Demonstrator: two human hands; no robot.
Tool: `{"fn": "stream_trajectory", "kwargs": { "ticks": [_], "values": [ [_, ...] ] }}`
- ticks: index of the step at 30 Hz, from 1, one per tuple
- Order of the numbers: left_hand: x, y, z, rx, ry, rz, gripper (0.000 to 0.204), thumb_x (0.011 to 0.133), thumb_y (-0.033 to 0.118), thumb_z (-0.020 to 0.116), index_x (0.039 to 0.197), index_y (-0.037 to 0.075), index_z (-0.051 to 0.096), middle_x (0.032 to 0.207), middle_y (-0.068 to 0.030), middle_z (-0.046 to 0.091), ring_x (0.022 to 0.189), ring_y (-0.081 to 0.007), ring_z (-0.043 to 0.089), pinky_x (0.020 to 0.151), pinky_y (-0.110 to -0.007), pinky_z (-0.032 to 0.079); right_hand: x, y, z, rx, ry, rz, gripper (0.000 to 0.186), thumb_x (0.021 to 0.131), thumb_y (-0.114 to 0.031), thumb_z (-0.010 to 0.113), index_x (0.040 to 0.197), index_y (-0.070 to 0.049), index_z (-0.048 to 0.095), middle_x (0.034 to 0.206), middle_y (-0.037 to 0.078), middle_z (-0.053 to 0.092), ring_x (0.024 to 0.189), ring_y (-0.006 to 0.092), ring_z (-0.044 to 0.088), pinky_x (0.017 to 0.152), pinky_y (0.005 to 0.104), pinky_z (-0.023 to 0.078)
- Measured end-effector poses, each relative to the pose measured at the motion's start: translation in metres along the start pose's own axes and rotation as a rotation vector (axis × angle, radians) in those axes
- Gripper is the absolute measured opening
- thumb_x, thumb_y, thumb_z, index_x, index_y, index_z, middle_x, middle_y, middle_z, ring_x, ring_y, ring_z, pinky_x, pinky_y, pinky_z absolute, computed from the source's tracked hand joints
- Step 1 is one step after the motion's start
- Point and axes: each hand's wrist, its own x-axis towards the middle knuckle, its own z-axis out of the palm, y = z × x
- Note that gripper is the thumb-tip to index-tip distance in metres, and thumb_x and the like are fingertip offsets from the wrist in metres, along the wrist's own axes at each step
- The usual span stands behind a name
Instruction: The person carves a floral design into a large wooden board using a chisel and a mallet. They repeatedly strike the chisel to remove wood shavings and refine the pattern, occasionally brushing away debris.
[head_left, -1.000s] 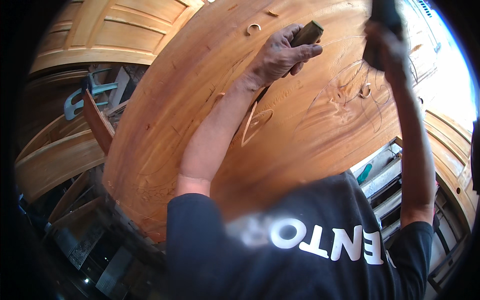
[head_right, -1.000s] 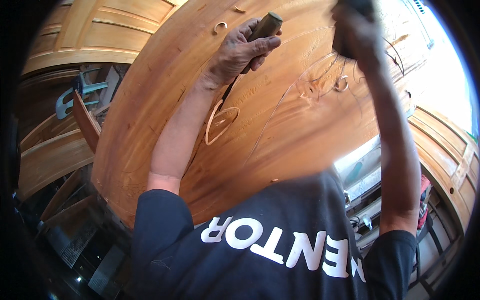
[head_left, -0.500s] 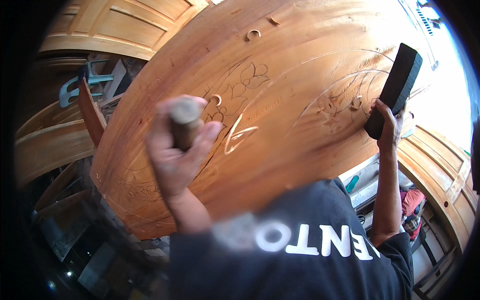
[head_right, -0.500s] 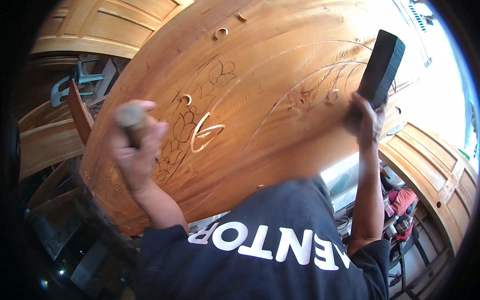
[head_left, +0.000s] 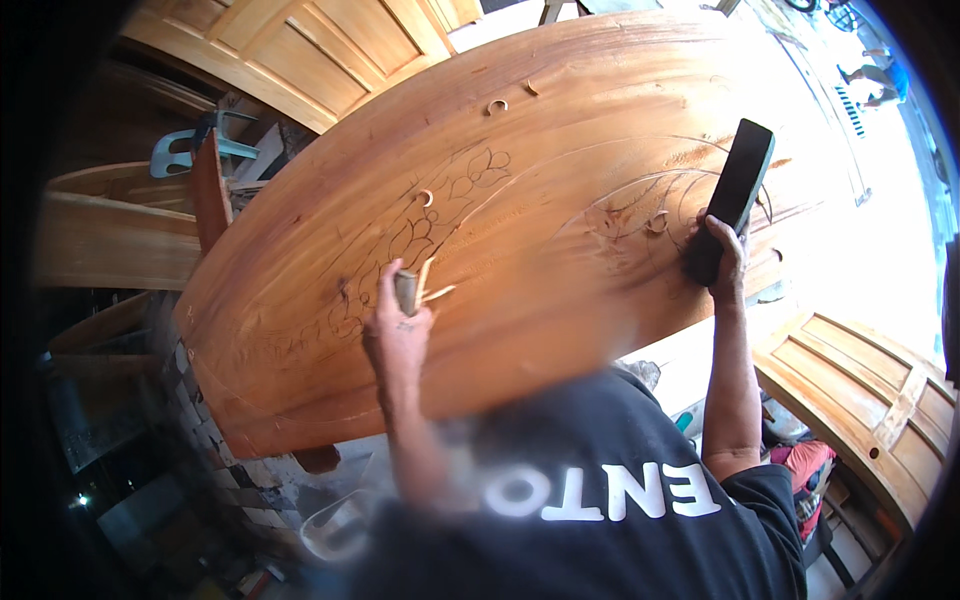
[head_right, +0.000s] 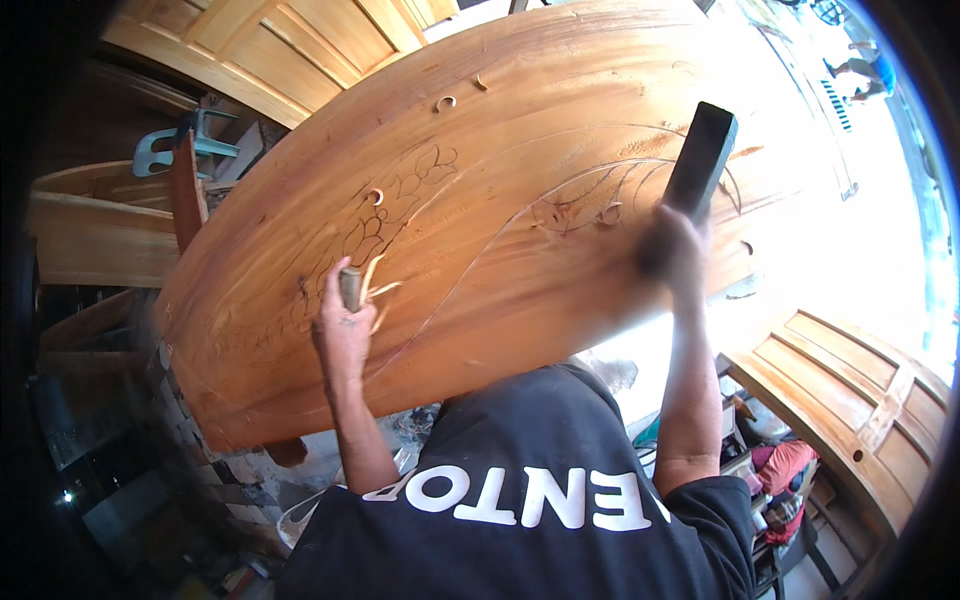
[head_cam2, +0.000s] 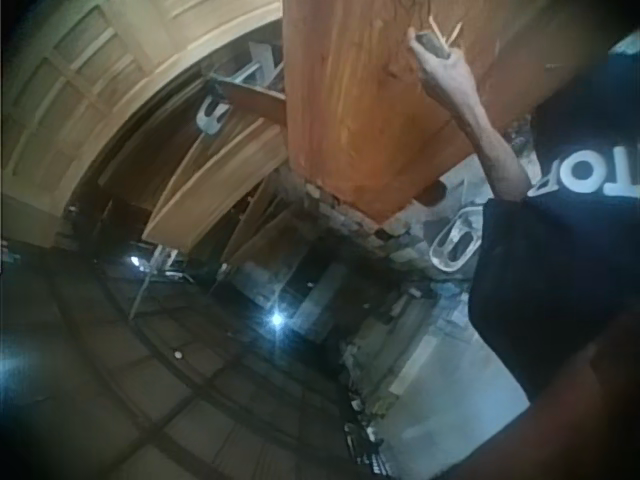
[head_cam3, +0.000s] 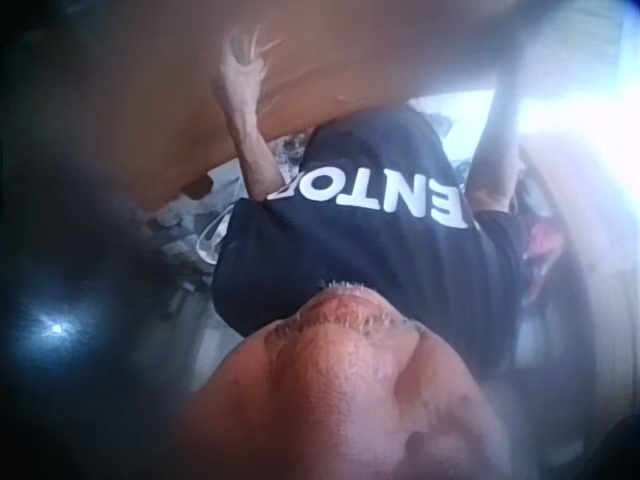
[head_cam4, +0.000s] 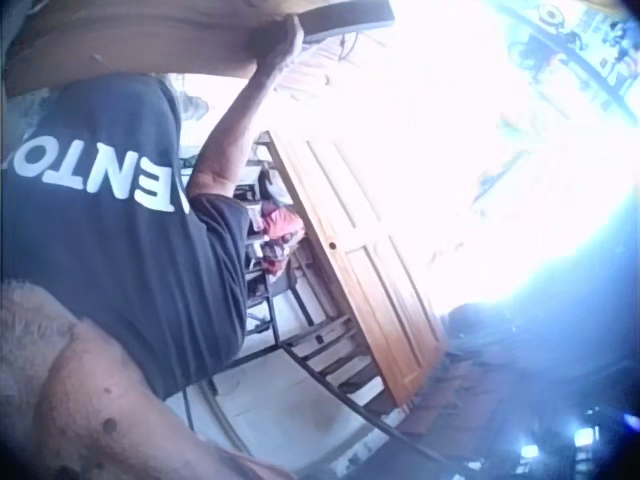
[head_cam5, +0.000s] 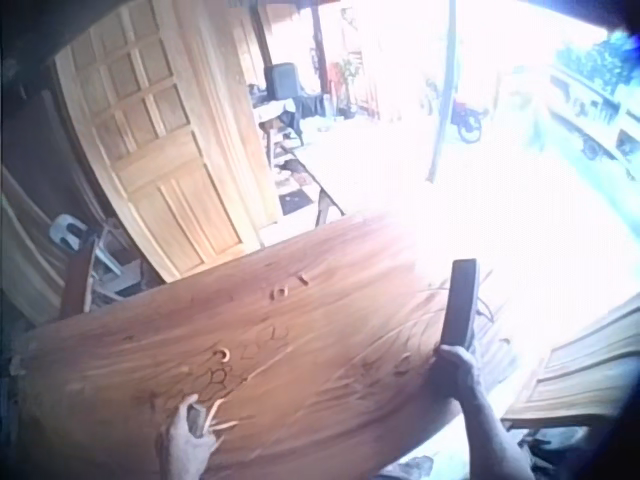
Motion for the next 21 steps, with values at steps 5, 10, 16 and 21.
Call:
{"fn": "stream_trajectory", "kwargs": {
  "ticks": [5,10,16,21],
  "values": [
    [-0.028,-0.08,-0.069,0.094,0.339,-0.104,0.054,0.087,0.021,0.074,0.139,0.025,0.058,0.1,-0.0204,0.076,0.091,-0.0377,0.075,0.077,-0.048,0.057,-0.006,-0.002,-0.002,0.113,-0.045,0.031,0.031,0.088,-0.015,0.072,0.112,0.001,0.059,0.086,0.01,0.067,0.071,0.0192,0.068,0.064,0.0332,0.059],
    [-0.114,-0.222,-0.114,0.366,0.561,-0.313,0.061,0.086,0.035,0.078,0.141,0.017,0.057,0.119,-0.0234,0.071,0.11,-0.0447,0.068,0.089,-0.052,0.054,-0.012,-0.001,0.011,0.137,-0.044,0.014,0.035,0.087,-0.012,0.073,0.115,-0.002,0.054,0.085,0.01,0.066,0.07,0.0195,0.068,0.064,0.0331,0.059],
    [-0.228,-0.301,-0.06,0.362,0.37,-0.766,0.068,0.077,0.036,0.086,0.132,0.003,0.063,0.112,-0.0274,0.072,0.102,-0.0428,0.071,0.088,-0.052,0.055,-0.031,-0.025,0.015,0.136,0.042,-0.075,0.04,0.086,-0.012,0.076,0.116,-0.004,0.051,0.083,0.01,0.065,0.066,0.0211,0.067,0.061,0.0336,0.059],
    [-0.349,-0.372,0.018,0.288,0.093,-0.807,0.056,0.071,0.041,0.091,0.101,-0.001,0.07,0.09,-0.0234,0.074,0.086,-0.0401,0.073,0.08,-0.051,0.056,-0.026,0.005,0.007,0.237,0.035,-0.168,0.051,0.087,-0.014,0.078,0.125,-0.004,0.046,0.087,0.009,0.064,0.07,0.0201,0.067,0.065,0.0328,0.058]
  ]
}}
